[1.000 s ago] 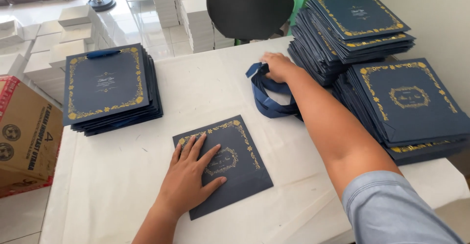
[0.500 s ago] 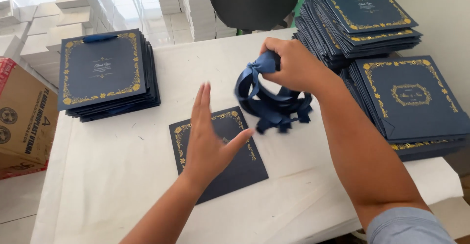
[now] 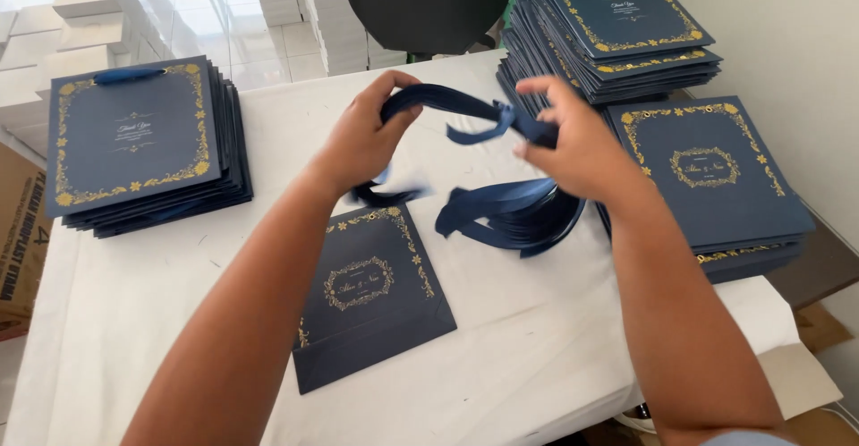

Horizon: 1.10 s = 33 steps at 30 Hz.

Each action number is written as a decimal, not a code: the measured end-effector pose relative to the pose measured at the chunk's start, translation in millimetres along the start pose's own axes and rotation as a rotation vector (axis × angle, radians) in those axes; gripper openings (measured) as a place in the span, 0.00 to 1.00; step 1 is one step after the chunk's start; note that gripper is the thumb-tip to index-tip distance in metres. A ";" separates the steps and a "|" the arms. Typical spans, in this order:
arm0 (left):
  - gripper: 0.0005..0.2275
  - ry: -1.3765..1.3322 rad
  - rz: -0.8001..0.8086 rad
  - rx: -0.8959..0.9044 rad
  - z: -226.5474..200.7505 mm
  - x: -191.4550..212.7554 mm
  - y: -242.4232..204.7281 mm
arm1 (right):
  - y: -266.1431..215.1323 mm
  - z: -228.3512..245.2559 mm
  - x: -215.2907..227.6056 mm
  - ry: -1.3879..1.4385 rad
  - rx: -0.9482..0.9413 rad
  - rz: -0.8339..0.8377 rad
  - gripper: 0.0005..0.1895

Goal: Attaching ribbon handles to gift bags by threading them through holes and tying knots.

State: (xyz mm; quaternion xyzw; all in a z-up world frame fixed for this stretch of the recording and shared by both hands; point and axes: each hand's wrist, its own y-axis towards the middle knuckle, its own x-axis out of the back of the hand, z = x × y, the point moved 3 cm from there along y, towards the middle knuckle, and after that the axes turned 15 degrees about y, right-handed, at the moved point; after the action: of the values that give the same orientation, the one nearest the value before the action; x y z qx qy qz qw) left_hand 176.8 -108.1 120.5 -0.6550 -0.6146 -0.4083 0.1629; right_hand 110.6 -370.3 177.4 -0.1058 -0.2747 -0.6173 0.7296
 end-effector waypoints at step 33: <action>0.30 0.793 -0.092 -0.235 -12.3 -47.2 16.1 | 28.2 -107.5 -60.6 -0.842 0.208 -0.235 0.17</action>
State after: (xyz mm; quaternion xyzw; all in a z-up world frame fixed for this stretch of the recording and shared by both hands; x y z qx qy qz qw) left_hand 192.0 -151.7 98.1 -0.4329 -0.4821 -0.7033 0.2925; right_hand 161.5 -366.2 61.6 -0.2420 -0.6184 -0.5681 0.4861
